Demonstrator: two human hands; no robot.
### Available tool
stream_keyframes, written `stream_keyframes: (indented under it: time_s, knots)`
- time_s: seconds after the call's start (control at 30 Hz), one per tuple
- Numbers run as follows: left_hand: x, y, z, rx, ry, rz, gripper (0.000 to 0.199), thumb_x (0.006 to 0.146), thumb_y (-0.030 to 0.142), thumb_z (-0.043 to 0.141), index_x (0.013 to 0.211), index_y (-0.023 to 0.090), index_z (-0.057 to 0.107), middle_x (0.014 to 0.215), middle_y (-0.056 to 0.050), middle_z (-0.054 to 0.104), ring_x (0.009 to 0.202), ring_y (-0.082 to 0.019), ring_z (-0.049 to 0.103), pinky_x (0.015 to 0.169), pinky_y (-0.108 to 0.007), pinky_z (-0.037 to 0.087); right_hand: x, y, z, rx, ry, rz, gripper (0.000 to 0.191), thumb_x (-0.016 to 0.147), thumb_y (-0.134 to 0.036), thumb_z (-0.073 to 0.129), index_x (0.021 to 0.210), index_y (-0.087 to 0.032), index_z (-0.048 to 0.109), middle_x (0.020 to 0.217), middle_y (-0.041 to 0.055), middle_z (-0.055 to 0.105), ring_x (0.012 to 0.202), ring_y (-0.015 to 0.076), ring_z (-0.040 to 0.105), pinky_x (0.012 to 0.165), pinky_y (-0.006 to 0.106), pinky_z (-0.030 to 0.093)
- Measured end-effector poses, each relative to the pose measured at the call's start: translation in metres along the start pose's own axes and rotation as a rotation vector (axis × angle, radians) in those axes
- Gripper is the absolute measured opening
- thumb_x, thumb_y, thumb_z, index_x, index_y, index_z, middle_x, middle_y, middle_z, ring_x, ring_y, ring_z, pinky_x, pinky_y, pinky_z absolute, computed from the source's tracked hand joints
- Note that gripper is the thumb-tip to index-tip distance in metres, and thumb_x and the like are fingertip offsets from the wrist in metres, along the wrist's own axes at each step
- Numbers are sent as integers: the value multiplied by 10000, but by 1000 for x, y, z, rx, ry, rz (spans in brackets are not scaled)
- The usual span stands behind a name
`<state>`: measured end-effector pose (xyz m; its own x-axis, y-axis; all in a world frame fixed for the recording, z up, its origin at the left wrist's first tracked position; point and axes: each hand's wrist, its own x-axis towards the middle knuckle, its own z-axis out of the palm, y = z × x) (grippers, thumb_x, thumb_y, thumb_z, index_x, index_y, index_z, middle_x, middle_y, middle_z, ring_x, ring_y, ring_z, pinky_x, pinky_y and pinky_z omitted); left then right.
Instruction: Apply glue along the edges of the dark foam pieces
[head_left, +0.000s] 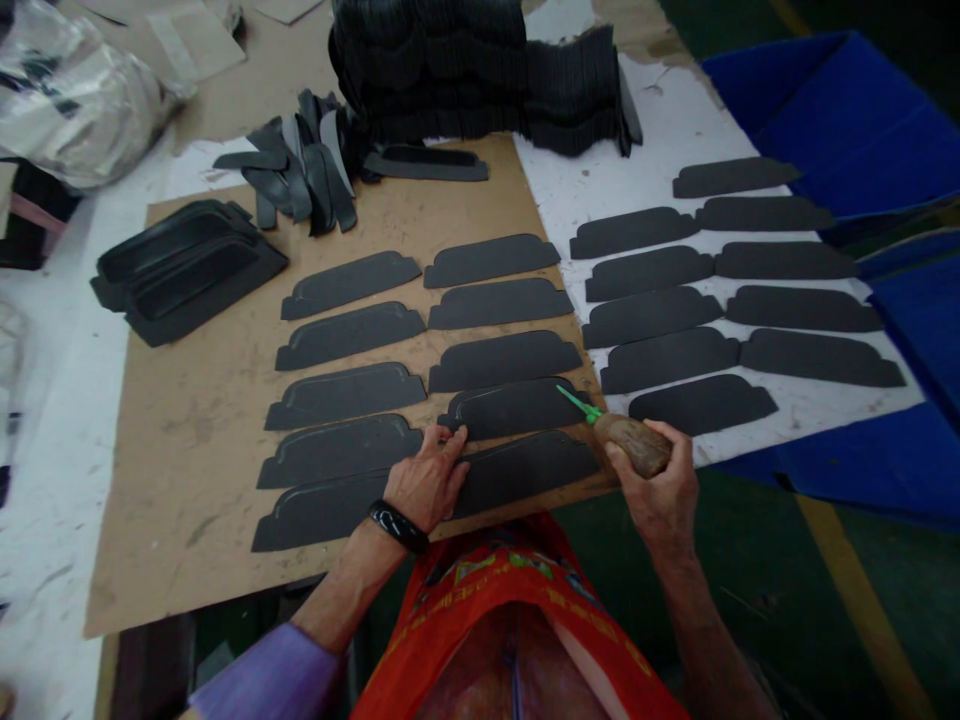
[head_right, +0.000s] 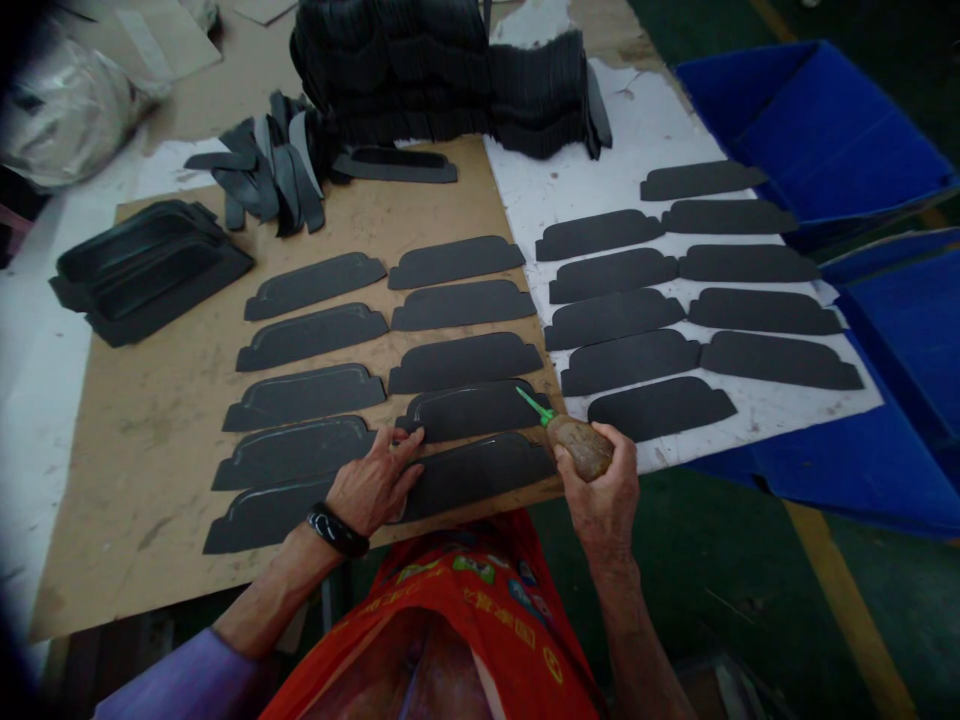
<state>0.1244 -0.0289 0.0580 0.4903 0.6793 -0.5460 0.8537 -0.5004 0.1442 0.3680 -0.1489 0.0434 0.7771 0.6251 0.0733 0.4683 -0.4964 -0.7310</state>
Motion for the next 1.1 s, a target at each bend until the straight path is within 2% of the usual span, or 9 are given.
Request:
stream_keyframes:
  time_s: [0.67, 1.1]
  knots:
    - [2, -1, 4, 2, 24, 9, 457, 902, 368, 323, 1347, 261, 332, 1240, -81, 398, 763, -147, 618, 631, -281, 508, -6, 2, -8, -29, 30, 45, 507, 644, -415, 682, 1072, -187, 531, 1056, 87, 567, 974, 249, 547, 852, 405, 439]
    - [3, 0, 3, 6, 7, 7, 463, 901, 382, 321, 1350, 265, 330, 1244, -78, 399, 760, -148, 617, 634, -283, 503, -18, -1, -15, -72, 39, 6, 487, 662, -387, 672, 1076, -174, 530, 1046, 100, 562, 970, 252, 543, 855, 411, 442]
